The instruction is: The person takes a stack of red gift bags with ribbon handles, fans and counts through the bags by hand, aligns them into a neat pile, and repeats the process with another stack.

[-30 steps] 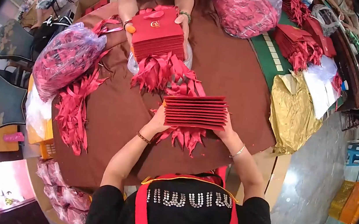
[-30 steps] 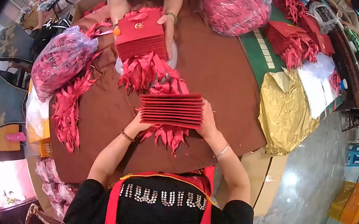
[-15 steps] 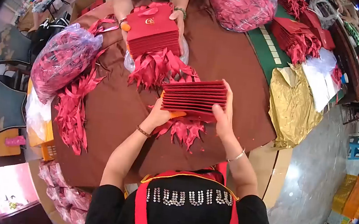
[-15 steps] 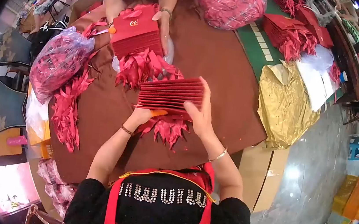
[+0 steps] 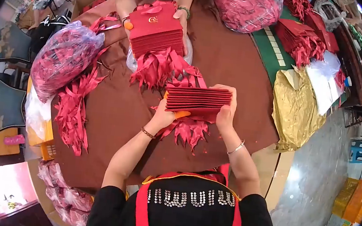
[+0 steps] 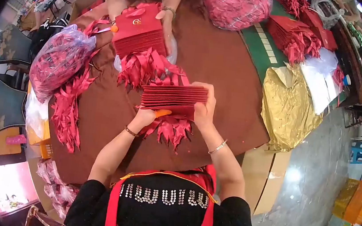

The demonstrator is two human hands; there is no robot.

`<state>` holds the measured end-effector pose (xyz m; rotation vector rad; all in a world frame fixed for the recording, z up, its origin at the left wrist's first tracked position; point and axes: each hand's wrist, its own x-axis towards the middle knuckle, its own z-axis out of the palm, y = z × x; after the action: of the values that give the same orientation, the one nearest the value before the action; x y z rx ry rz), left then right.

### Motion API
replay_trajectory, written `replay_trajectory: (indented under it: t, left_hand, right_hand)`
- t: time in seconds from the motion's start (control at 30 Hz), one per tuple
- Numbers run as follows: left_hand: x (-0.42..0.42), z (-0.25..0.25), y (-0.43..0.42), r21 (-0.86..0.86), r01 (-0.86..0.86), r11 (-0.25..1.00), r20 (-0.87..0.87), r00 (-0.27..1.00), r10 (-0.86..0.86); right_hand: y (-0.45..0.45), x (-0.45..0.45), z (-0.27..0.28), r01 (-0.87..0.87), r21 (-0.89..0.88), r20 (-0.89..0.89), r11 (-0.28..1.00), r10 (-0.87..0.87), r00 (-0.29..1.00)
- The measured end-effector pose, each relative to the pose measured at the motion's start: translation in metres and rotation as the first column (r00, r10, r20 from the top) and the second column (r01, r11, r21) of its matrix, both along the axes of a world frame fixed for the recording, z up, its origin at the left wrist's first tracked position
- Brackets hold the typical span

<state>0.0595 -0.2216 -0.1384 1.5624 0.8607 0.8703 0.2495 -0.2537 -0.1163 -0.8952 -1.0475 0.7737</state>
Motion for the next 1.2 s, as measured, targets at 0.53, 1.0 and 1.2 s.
replay_trajectory:
  t: [0.53,1.0,1.2]
  left_hand:
    - [0.008,-0.002,0.009,0.030,-0.037,0.999,0.117,0.993,0.033]
    - [-0.003,0.063,0.003,-0.228,0.078,0.971,0.507,0.861,0.049]
    - [0.004,0.080,0.011,-0.428,-0.022,0.903,0.360,0.913,0.193]
  right_hand:
    - [-0.002,0.007,0.018,-0.220,-0.067,-0.006,0.973,0.220,0.975]
    - [-0.003,0.022,0.014,-0.278,-0.120,0.193,0.953,0.297,0.935]
    - [-0.005,0.025,0.016,-0.312,-0.150,0.178,0.938,0.336,0.925]
